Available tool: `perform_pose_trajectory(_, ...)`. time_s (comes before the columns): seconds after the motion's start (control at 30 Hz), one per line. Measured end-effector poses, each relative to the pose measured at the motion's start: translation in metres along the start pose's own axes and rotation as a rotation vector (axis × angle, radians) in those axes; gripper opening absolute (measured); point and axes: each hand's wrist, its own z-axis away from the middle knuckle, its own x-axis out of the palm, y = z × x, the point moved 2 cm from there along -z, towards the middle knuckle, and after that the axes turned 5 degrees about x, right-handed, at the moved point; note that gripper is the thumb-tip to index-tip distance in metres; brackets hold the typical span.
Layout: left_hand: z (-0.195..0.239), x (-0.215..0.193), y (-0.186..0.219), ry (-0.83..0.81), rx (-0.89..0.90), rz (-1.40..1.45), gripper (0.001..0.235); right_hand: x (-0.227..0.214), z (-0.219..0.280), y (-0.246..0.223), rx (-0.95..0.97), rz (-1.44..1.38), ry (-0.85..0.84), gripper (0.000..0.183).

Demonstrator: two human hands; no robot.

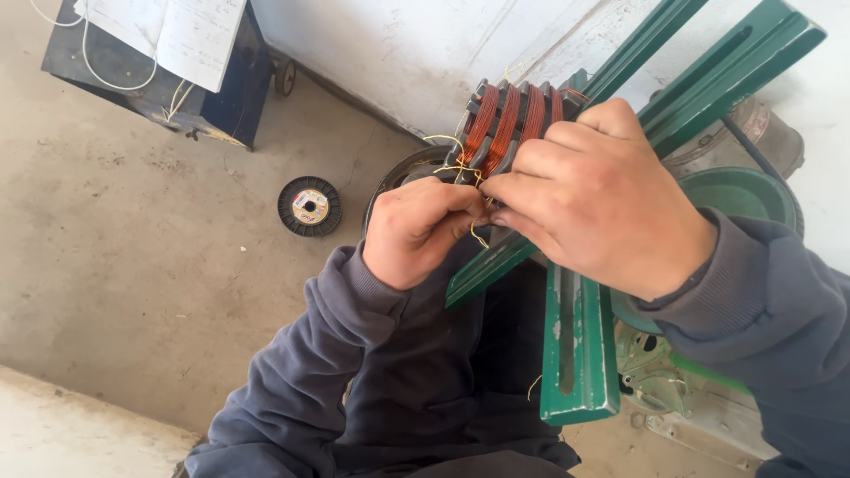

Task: Winding and securing copper wire onto a motor coil assembly using a manual winding machine.

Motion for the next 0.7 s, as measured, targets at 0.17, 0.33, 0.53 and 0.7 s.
perform_pose_trajectory(0.17, -0.002, -0.006, 0.0, -0.057, 0.012, -0.002, 0.018, 0.003, -0.002, 0.001, -0.016, -0.04, 0.011, 0.025)
perform_pose_trajectory(0.33, 0.003, 0.0, -0.006, -0.031, -0.003, 0.067, 0.017, 0.002, -0.002, -0.004, -0.014, -0.016, 0.039, 0.013)
perform_pose_trajectory(0.53, 0.023, 0.026, -0.034, 0.211, -0.435, 0.88, 0.014, 0.006, -0.004, -0.008, -0.001, 0.035, 0.051, 0.011)
perform_pose_trajectory(0.7, 0.02, 0.026, -0.028, 0.259, -0.341, 0.647, 0.018, 0.008, -0.004, -0.007, 0.04, 0.044, 0.035, 0.012)
